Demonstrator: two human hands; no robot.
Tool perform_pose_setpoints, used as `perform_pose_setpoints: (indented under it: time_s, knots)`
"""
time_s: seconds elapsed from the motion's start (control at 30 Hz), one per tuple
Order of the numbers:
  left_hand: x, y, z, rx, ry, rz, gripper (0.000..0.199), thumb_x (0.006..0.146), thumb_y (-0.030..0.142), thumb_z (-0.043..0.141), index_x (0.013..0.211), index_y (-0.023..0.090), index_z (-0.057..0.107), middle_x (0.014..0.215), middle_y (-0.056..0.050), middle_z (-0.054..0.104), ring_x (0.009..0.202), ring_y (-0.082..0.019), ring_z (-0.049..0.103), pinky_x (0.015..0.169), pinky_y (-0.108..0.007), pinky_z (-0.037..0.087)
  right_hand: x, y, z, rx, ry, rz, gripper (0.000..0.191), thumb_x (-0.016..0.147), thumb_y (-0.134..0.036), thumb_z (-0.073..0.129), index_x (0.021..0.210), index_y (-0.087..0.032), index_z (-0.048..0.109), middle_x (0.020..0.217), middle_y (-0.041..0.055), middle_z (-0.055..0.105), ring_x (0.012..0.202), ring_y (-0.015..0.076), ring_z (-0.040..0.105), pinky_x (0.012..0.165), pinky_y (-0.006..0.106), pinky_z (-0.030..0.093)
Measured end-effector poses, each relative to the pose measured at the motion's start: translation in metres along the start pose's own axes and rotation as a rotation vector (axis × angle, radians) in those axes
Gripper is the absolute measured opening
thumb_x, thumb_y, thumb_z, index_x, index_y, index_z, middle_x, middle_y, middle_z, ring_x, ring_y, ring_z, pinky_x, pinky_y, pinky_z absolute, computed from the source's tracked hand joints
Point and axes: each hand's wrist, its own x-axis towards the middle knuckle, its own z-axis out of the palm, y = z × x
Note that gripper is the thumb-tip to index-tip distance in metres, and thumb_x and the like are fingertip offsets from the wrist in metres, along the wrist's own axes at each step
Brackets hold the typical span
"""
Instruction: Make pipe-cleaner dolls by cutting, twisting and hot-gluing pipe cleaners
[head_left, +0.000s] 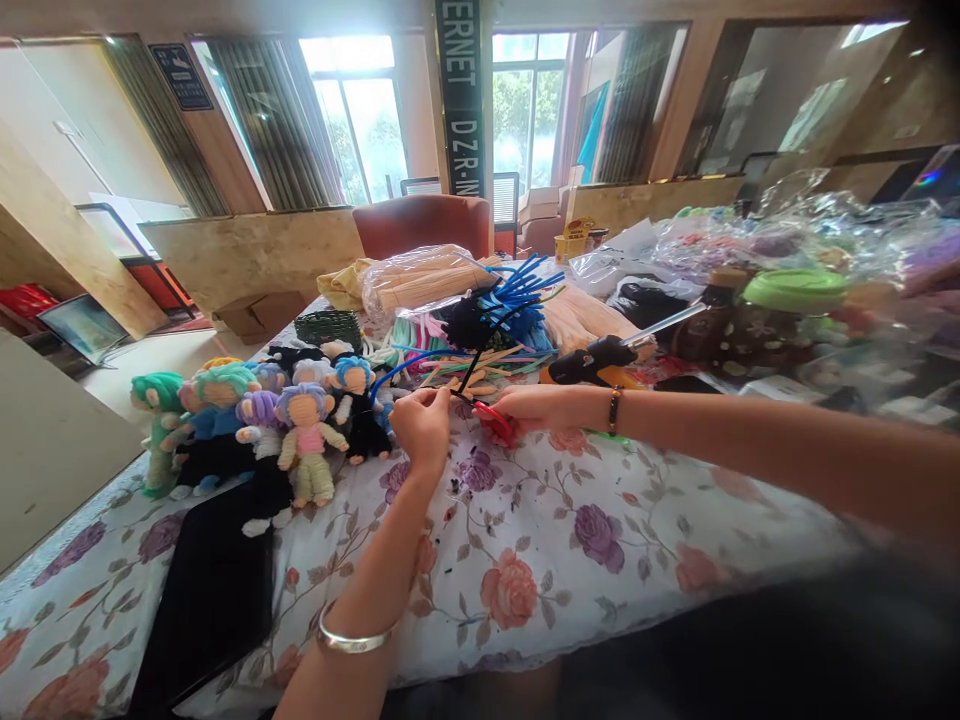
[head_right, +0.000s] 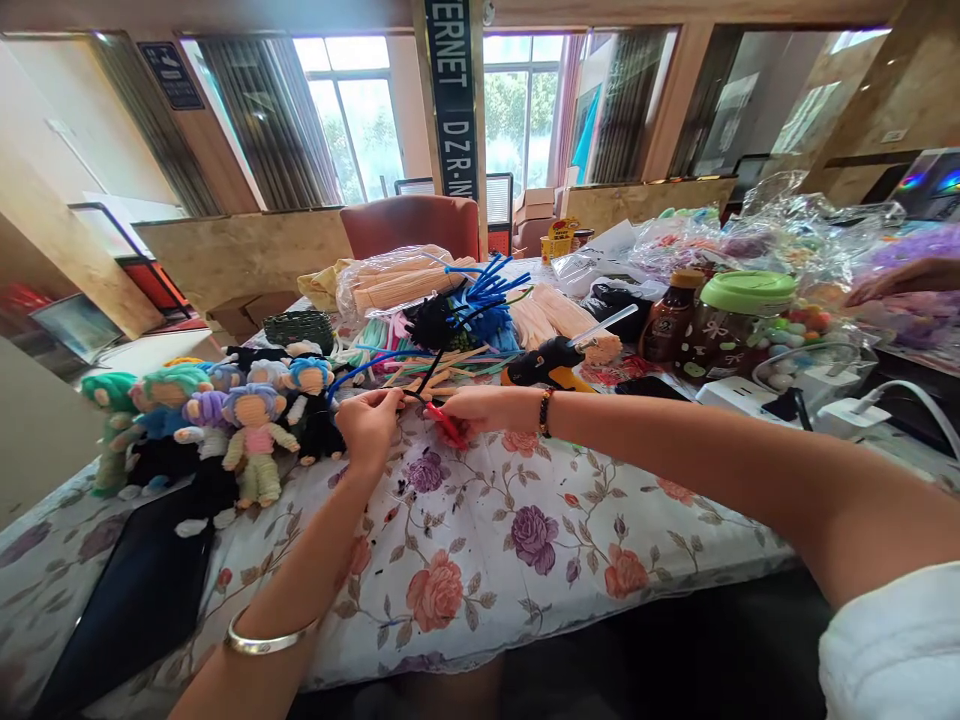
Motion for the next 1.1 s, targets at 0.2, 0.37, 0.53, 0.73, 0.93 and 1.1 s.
perform_pose_setpoints:
  time_s: [0.2, 0.37, 0.53, 0.73, 0.93, 1.1]
  knots:
    - [-0.004, 0.009, -0.001, 0.188, -0.076, 0.029, 0.030, 0.081, 0.029, 0.048, 0.090, 0.016, 0.073, 0.087, -0.011, 0.073, 0.081, -0.024, 0.066, 0.072, -0.031, 0.044, -0.012, 0.009, 0.011, -0.379, 0.101, 0.003, 0.044, 0.079, -0.036, 0.059, 0.042, -0.015, 0.048, 0.037, -0.0020, 0.043, 0.040, 0.0078, 0.035, 0.045, 0.025, 0.023]
    - [-0.006, 0.008, 0.000, 0.227, -0.126, 0.129, 0.029, 0.084, 0.029, 0.046, 0.093, 0.019, 0.072, 0.093, -0.011, 0.072, 0.084, -0.022, 0.065, 0.074, -0.029, 0.045, -0.016, 0.013, 0.021, -0.615, 0.264, -0.094, 0.041, 0.079, -0.034, 0.055, 0.043, -0.016, 0.047, 0.040, -0.0028, 0.041, 0.047, 0.0094, 0.037, 0.049, 0.026, 0.021]
    - [-0.007, 0.006, 0.001, 0.278, -0.131, 0.150, 0.027, 0.084, 0.028, 0.047, 0.092, 0.019, 0.072, 0.096, -0.011, 0.071, 0.090, -0.022, 0.064, 0.078, -0.030, 0.045, -0.016, 0.023, 0.026, -0.766, 0.383, -0.228, 0.032, 0.079, -0.035, 0.052, 0.054, -0.015, 0.055, 0.050, -0.0002, 0.052, 0.051, 0.0104, 0.041, 0.050, 0.025, 0.023]
    - [-0.007, 0.007, 0.001, 0.270, -0.122, 0.163, 0.027, 0.084, 0.027, 0.047, 0.092, 0.019, 0.071, 0.094, -0.010, 0.071, 0.092, -0.022, 0.064, 0.080, -0.030, 0.045, -0.018, 0.026, 0.026, -0.771, 0.410, -0.282, 0.031, 0.078, -0.036, 0.051, 0.057, -0.014, 0.056, 0.056, 0.0033, 0.059, 0.053, 0.0115, 0.044, 0.051, 0.026, 0.026]
    - [-0.005, 0.006, 0.003, 0.191, -0.114, 0.184, 0.028, 0.083, 0.028, 0.047, 0.088, 0.019, 0.072, 0.086, -0.010, 0.072, 0.087, -0.022, 0.065, 0.078, -0.029, 0.045, -0.020, 0.022, 0.020, -0.542, 0.343, -0.188, 0.040, 0.078, -0.046, 0.054, 0.052, -0.016, 0.050, 0.049, -0.0008, 0.052, 0.049, 0.0100, 0.042, 0.049, 0.025, 0.026]
    - [-0.003, 0.006, 0.004, 0.044, -0.124, 0.105, 0.025, 0.079, 0.027, 0.050, 0.084, 0.017, 0.073, 0.082, -0.008, 0.073, 0.081, -0.021, 0.065, 0.074, -0.028, 0.045, -0.019, 0.025, 0.014, 0.045, 0.110, 0.003, 0.040, 0.069, -0.054, 0.063, 0.059, -0.018, 0.051, 0.049, -0.0040, 0.049, 0.043, 0.0088, 0.043, 0.044, 0.024, 0.031]
